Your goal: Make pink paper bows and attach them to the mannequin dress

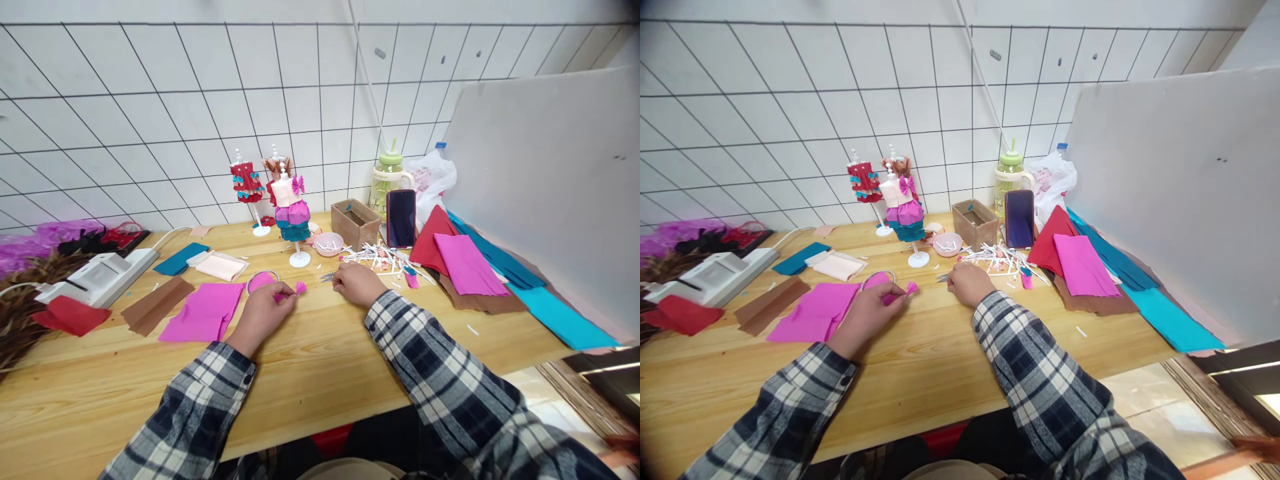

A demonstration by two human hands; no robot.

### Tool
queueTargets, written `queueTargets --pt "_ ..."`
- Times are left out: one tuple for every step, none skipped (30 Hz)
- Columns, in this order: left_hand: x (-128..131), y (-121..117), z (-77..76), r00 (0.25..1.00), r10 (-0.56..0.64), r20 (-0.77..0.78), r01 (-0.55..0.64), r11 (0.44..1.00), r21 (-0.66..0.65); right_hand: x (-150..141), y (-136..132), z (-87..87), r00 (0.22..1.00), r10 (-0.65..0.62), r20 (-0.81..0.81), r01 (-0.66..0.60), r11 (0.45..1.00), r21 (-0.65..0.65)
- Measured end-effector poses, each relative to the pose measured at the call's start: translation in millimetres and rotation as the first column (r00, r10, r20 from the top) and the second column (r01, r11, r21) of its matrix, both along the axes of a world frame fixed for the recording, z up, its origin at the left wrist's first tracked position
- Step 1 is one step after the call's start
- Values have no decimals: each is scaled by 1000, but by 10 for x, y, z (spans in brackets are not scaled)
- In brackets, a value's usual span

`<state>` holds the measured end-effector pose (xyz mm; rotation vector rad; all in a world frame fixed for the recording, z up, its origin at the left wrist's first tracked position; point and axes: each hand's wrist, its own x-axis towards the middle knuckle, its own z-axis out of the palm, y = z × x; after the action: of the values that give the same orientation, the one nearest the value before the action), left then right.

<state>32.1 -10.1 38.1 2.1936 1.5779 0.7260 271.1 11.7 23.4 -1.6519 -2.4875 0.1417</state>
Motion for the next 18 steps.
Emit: queueTargets --pt "-2 0 -10 1000 9 6 -9 1000 -5 -15 -12 2 1000 4 11 -4 1000 4" --pt "-5 2 -21 1000 18 10 -18 1000 -9 -32 -26 5 1000 9 15 -9 1000 7" --pt "-10 7 -32 1000 27 16 -27 1000 -14 -53 -39 8 1000 12 4 -12 1000 11" --pt "-15 14 -44 999 36 25 -35 999 -19 -81 -53 11 999 9 -33 -9 1000 14" --pt "-21 22 -54 998 46 40 -45 999 -26 -117 -67 13 995 0 -104 2 1000 14" --pt "-26 32 -62 997 56 60 -54 998 -37 -163 -81 12 978 -17 -209 18 1000 3" --pt "-30 42 -67 994 66 83 -62 997 -51 -217 -96 9 940 -38 -338 31 999 -26" --pt "-32 51 -69 991 76 109 -69 995 -67 -279 -113 4 877 -61 -476 29 997 -74" --pt "-30 58 -68 987 82 137 -71 994 -84 -345 -133 -4 793 -81 -604 -1 991 -134" --pt "-25 61 -64 982 85 167 -69 993 -100 -413 -156 -12 696 -103 -710 -55 979 -196" --pt "-17 61 -58 976 86 198 -64 991 -115 -476 -181 -19 598 -124 -792 -119 963 -241" --pt "-7 57 -51 970 89 228 -60 990 -128 -533 -207 -25 505 -155 -849 -166 948 -272" --pt "6 51 -44 963 92 254 -58 988 -141 -581 -232 -27 428 -196 -882 -190 935 -300" --pt "18 44 -39 957 99 273 -57 986 -155 -618 -255 -29 370 -234 -899 -204 924 -324" --pt "31 35 -35 953 106 285 -60 984 -168 -645 -272 -30 329 -265 -906 -205 917 -343" --pt "42 27 -33 950 112 291 -63 983 -175 -663 -284 -34 302 -288 -909 -200 913 -356" --pt "53 19 -32 949 114 294 -64 982 -175 -675 -290 -41 287 -301 -909 -189 913 -362" --pt "62 11 -31 949 112 295 -63 984 -169 -683 -290 -51 280 -306 -910 -175 916 -362"
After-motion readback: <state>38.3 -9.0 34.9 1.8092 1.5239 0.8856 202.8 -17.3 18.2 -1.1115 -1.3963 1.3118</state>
